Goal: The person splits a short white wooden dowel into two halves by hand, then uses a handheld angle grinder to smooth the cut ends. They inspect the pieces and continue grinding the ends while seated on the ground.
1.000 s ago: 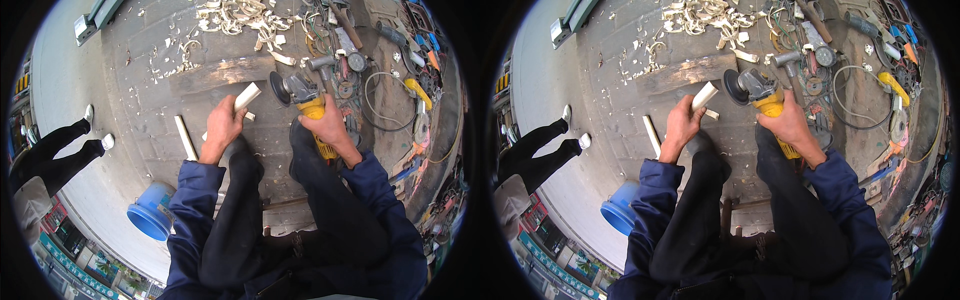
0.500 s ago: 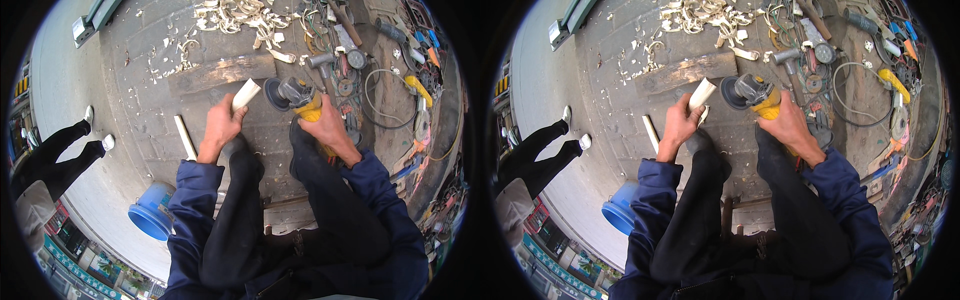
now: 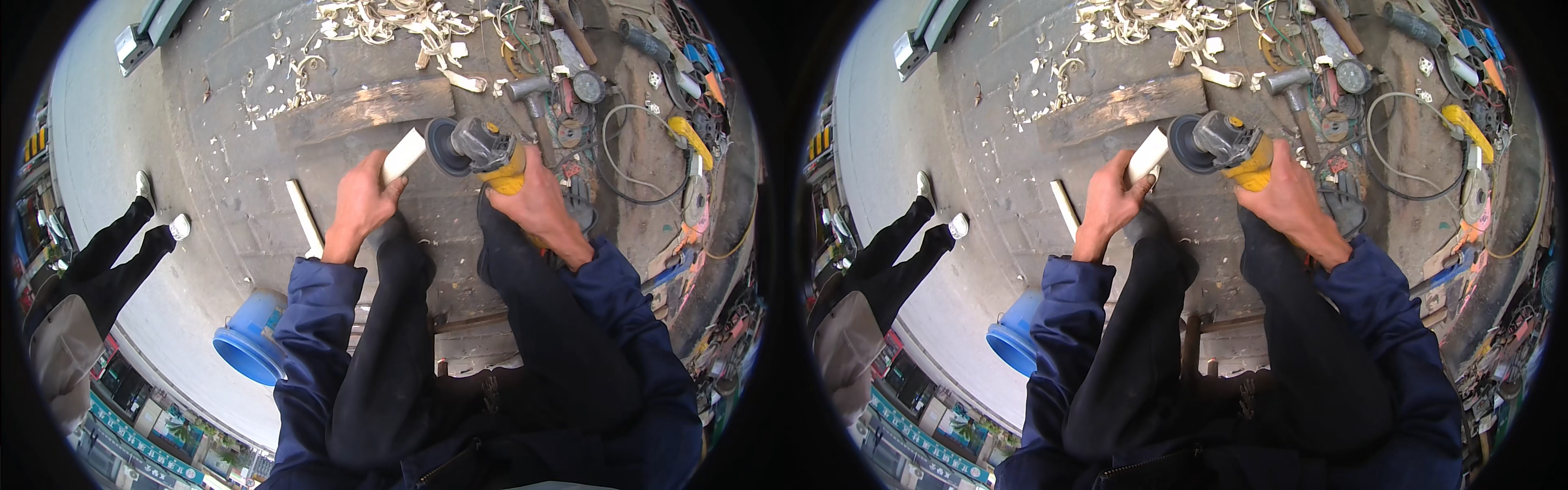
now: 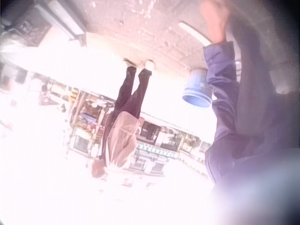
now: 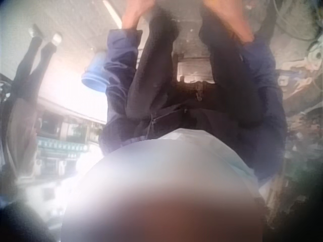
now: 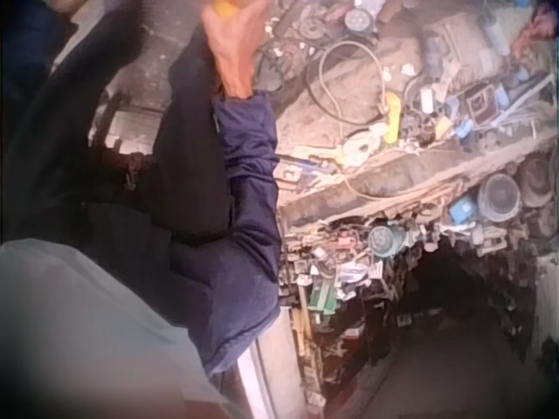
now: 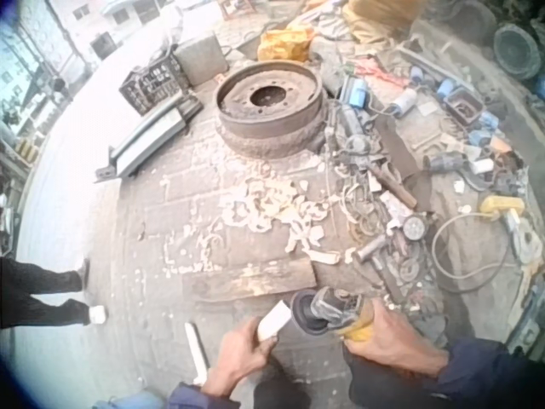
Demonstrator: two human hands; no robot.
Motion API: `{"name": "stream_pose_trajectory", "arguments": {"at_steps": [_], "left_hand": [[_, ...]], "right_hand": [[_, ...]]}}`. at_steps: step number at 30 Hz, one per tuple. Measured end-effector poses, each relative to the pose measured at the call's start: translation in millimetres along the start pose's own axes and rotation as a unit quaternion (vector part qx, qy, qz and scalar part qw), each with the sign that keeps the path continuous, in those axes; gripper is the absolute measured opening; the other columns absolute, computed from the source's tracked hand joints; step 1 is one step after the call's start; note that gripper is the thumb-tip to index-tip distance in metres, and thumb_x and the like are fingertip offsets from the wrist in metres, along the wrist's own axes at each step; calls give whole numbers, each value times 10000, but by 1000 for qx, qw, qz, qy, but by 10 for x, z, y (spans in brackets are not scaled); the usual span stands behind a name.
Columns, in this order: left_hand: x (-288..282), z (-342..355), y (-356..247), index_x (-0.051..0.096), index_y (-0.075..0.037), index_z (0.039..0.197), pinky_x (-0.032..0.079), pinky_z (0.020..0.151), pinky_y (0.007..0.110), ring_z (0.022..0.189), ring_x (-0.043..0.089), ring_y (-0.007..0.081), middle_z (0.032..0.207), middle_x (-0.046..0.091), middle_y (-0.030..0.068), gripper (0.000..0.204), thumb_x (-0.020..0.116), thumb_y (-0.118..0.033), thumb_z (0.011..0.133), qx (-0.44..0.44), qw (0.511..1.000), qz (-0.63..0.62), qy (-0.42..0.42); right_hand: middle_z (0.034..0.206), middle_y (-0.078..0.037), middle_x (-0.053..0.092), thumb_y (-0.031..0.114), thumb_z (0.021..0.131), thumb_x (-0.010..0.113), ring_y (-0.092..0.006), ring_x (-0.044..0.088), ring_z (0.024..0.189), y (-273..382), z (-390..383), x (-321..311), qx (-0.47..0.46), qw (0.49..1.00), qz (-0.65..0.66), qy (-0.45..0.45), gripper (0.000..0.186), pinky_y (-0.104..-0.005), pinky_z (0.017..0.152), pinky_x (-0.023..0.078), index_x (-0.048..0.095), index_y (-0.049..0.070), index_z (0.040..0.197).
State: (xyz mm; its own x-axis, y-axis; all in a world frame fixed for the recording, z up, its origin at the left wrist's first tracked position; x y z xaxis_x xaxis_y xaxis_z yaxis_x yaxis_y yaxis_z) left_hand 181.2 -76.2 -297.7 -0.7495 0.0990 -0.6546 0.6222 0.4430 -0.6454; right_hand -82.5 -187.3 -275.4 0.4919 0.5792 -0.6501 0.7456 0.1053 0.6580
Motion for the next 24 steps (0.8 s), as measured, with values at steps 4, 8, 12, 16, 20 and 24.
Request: {"name": "stream_pose_trajectory", "arguments": {"at_steps": [4,8,12,16,20,24], "left_hand": [[4,-24,124,569,-47,1181,529,762,510,889,676,486,933,707,239,416,778,-242,878,-24,996,-82,-36],[94,-26,142,562,-47,1202,530,798,482,936,676,463,994,699,239,425,779,-223,882,-13,995,-102,-15],[87,-31,75,594,-38,1200,524,836,457,977,668,430,1060,691,232,401,778,-183,875,42,995,-81,-35],[69,-14,134,642,-33,1220,523,852,438,973,672,412,1060,697,218,387,767,-172,881,20,985,-167,-24],[77,-8,176,649,-25,1256,521,869,423,984,678,400,1054,698,230,381,733,-170,914,33,981,-192,-18],[141,-37,161,628,-22,1273,523,853,418,955,684,394,1016,699,231,362,701,-167,950,25,981,-194,-11]], "right_hand": [[938,-295,700,268,748,828,-503,690,885,-67,-55,-9,12,1000,-23,11,646,-541,763,545,461,-17,1197],[937,-300,700,268,750,826,-500,694,886,-36,-81,-42,18,1000,-11,-7,637,-543,765,545,467,-17,1193],[941,-305,700,272,752,825,-500,696,898,31,-41,-27,-7,1000,-9,-5,635,-542,776,545,468,-16,1192],[956,-303,702,270,752,827,-501,695,908,-28,-48,4,16,1000,-10,8,642,-539,783,546,467,-16,1200],[961,-293,707,268,751,828,-496,696,917,-101,-105,-12,36,999,-16,8,646,-535,787,547,467,-11,1208],[956,-288,710,269,753,824,-492,698,921,-91,-112,-66,44,999,0,-14,650,-531,788,548,464,-8,1218]]}}
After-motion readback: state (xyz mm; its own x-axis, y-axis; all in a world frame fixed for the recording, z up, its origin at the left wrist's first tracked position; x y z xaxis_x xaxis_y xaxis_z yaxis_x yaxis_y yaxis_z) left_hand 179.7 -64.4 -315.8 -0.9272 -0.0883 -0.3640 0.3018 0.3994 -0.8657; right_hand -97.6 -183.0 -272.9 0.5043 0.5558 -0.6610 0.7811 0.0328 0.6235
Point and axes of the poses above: each hand's wrist, its own z-axis towards the middle knuckle, its own x-axis out of the palm, y = z × x, the point moved 5 cm from there along z, towards the middle knuckle
